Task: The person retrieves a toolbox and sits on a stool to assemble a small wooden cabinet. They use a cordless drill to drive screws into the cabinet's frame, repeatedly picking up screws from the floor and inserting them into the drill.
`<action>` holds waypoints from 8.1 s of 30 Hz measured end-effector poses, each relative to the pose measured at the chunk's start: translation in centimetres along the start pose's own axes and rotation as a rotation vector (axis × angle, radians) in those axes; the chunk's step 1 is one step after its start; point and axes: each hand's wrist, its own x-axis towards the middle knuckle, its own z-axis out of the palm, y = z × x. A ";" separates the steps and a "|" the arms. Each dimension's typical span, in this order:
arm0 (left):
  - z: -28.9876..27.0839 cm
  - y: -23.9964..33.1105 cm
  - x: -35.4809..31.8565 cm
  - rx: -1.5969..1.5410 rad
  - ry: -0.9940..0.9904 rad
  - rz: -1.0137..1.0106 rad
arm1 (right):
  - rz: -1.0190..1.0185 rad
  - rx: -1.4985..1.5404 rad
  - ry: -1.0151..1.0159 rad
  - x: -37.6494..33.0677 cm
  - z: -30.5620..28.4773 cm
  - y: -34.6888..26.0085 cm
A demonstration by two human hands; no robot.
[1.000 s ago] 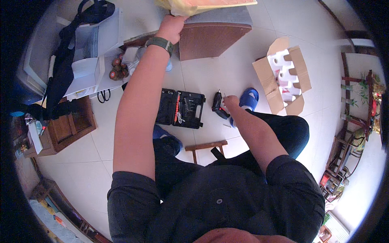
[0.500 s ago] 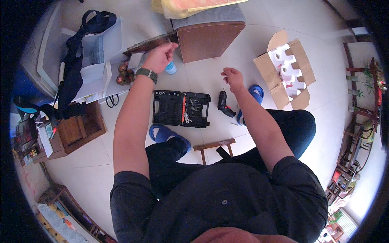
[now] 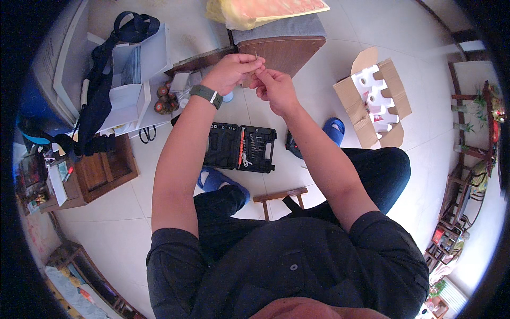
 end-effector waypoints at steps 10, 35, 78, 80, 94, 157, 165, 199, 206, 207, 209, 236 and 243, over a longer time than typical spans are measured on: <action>-4.3 4.7 2.2 0.885 0.606 0.050 | -0.181 -0.159 0.140 1.8 0.2 0.3; -1.0 0.4 7.8 -0.233 0.427 0.308 | -0.047 0.211 0.165 4.2 2.1 0.2; -4.0 -2.1 10.5 -0.363 0.305 0.069 | 0.088 0.526 0.118 3.8 2.4 -1.7; -4.5 -2.3 10.5 -0.372 0.317 0.074 | 0.049 0.398 0.171 3.6 3.2 -2.1; -4.1 -2.1 10.2 -0.375 0.325 0.062 | 0.104 0.394 0.096 3.8 2.6 -2.4; -2.8 -1.1 9.4 -0.408 0.290 0.149 | -0.336 -0.570 0.407 -6.8 -3.4 8.0; -3.6 -1.3 9.9 -0.375 0.237 0.132 | -0.449 -0.669 0.495 -7.6 -0.5 6.5; -4.4 -2.3 11.0 -0.393 0.253 0.110 | -0.297 -0.766 0.552 -8.6 2.0 4.0; -4.0 -2.0 10.6 -0.432 0.233 0.111 | -0.305 -0.788 0.523 -8.6 2.2 3.7; -4.3 -2.1 10.6 -0.429 0.244 0.114 | -0.300 -0.787 0.510 -8.6 2.5 3.6; -4.0 -1.9 10.4 -0.436 0.245 0.121 | -0.273 -0.761 0.496 -8.6 2.6 3.5; -3.1 -1.4 9.2 -0.174 0.358 0.219 | -0.296 -0.853 0.463 -8.3 2.2 2.6; -1.9 0.2 7.7 -0.108 0.336 0.224 | -0.260 -0.847 0.449 -8.1 1.9 3.1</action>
